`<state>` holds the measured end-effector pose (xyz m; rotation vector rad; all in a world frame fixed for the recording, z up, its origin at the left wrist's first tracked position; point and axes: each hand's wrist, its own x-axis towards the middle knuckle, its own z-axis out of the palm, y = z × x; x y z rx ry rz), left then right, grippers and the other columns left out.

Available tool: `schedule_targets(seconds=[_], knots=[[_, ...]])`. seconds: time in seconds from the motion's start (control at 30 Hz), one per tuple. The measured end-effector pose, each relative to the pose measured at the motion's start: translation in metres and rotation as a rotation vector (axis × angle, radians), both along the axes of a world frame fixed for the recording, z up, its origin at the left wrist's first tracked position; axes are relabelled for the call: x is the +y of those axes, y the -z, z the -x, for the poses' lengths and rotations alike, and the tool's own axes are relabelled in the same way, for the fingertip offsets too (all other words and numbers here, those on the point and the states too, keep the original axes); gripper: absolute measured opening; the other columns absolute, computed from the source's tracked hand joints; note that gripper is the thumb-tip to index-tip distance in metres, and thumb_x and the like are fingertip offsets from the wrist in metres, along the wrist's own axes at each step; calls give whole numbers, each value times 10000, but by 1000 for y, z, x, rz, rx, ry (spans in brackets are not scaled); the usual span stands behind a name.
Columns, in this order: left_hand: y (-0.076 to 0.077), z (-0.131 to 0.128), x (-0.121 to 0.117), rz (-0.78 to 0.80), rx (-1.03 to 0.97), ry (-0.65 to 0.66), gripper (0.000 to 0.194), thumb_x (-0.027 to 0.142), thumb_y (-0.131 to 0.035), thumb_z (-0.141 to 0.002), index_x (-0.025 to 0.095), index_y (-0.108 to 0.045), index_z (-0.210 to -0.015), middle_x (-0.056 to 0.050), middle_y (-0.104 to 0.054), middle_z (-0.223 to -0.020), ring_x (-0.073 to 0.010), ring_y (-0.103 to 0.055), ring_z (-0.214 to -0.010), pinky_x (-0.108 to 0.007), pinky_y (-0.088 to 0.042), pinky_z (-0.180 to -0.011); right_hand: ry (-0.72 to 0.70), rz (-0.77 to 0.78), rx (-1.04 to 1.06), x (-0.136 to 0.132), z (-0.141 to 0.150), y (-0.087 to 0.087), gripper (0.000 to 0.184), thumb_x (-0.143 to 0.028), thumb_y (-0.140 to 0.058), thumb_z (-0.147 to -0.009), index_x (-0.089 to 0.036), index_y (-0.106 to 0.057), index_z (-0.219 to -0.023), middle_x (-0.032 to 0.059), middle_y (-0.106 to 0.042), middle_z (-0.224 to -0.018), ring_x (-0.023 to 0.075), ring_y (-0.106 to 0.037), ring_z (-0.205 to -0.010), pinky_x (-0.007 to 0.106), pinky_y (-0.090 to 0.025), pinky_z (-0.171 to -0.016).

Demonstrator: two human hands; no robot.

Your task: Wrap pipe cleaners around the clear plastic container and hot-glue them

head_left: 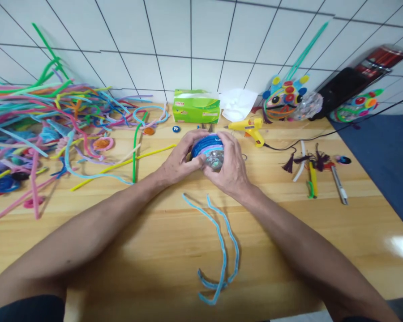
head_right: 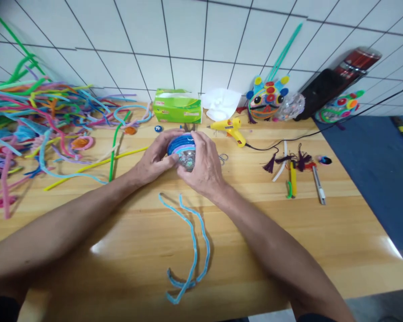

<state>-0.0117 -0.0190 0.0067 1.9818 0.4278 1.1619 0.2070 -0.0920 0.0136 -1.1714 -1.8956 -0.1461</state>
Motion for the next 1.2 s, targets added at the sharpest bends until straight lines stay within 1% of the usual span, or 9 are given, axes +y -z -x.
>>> schedule_targets(seconds=[0.1,0.2,0.3,0.43,0.6,0.7,0.93,1.1,1.2], knots=[[0,0,-1,-1,12,1,689,659,-814,-1130,311,-632,-1695,-165,-663,-1760,-392,-612,-1706,-594,-496,-1478,9,14,-18,-1,-1,-2,963,-367,-782,-964,-240,-326,-1803,252,-655,-1697,461,-660,-1598,775,-595,-1343],[-1,0,-2,-9,22,8,686,648,-791,-1148,297,-607,-1708,-173,-659,-1761,-379,-633,-1687,-575,-519,-1461,3,4,-17,-2,-2,-2,959,-375,-782,-968,-251,-330,-1805,253,-660,-1690,469,-676,-1577,791,-595,-1340],[-3,-1,-2,-32,23,16,671,622,-783,-1157,297,-598,-1714,-172,-667,-1747,-377,-647,-1669,-575,-543,-1441,-6,-11,-5,-2,-2,-3,910,-376,-757,-993,-223,-361,-1798,273,-658,-1678,475,-687,-1559,790,-608,-1322],[-3,-1,-2,-23,30,10,679,637,-793,-1144,299,-611,-1704,-170,-678,-1736,-390,-649,-1664,-591,-547,-1440,5,-5,-1,-3,0,-3,906,-380,-746,-1002,-229,-357,-1806,266,-649,-1687,472,-673,-1578,789,-598,-1331],[-2,-1,-1,-38,23,14,661,602,-787,-1155,310,-599,-1717,-169,-664,-1750,-388,-638,-1676,-594,-535,-1449,5,-44,-11,-2,0,-3,890,-360,-727,-994,-220,-365,-1795,261,-658,-1663,453,-676,-1565,755,-609,-1332],[-1,-1,-1,-36,21,18,649,577,-785,-1163,314,-594,-1724,-164,-665,-1743,-377,-649,-1665,-583,-546,-1439,3,-29,-22,-2,-1,-2,924,-355,-742,-975,-227,-344,-1799,261,-652,-1677,460,-657,-1591,768,-593,-1345],[-1,-2,-1,-21,13,9,682,634,-800,-1140,299,-606,-1702,-171,-676,-1735,-389,-655,-1658,-588,-548,-1437,8,38,-12,-2,-3,-1,969,-381,-781,-965,-248,-336,-1815,248,-636,-1721,479,-623,-1643,795,-548,-1386],[1,-4,1,-40,14,15,704,667,-812,-1120,277,-622,-1675,-187,-676,-1725,-397,-654,-1670,-594,-536,-1450,0,-19,-2,-3,-3,-1,942,-353,-757,-982,-254,-361,-1831,254,-659,-1678,494,-681,-1560,818,-614,-1302],[1,-3,3,-72,21,23,677,607,-802,-1141,273,-606,-1696,-212,-636,-1767,-405,-624,-1711,-616,-513,-1469,11,-54,-5,-2,-2,-1,929,-351,-756,-978,-238,-388,-1823,259,-675,-1645,491,-706,-1522,810,-642,-1271]])
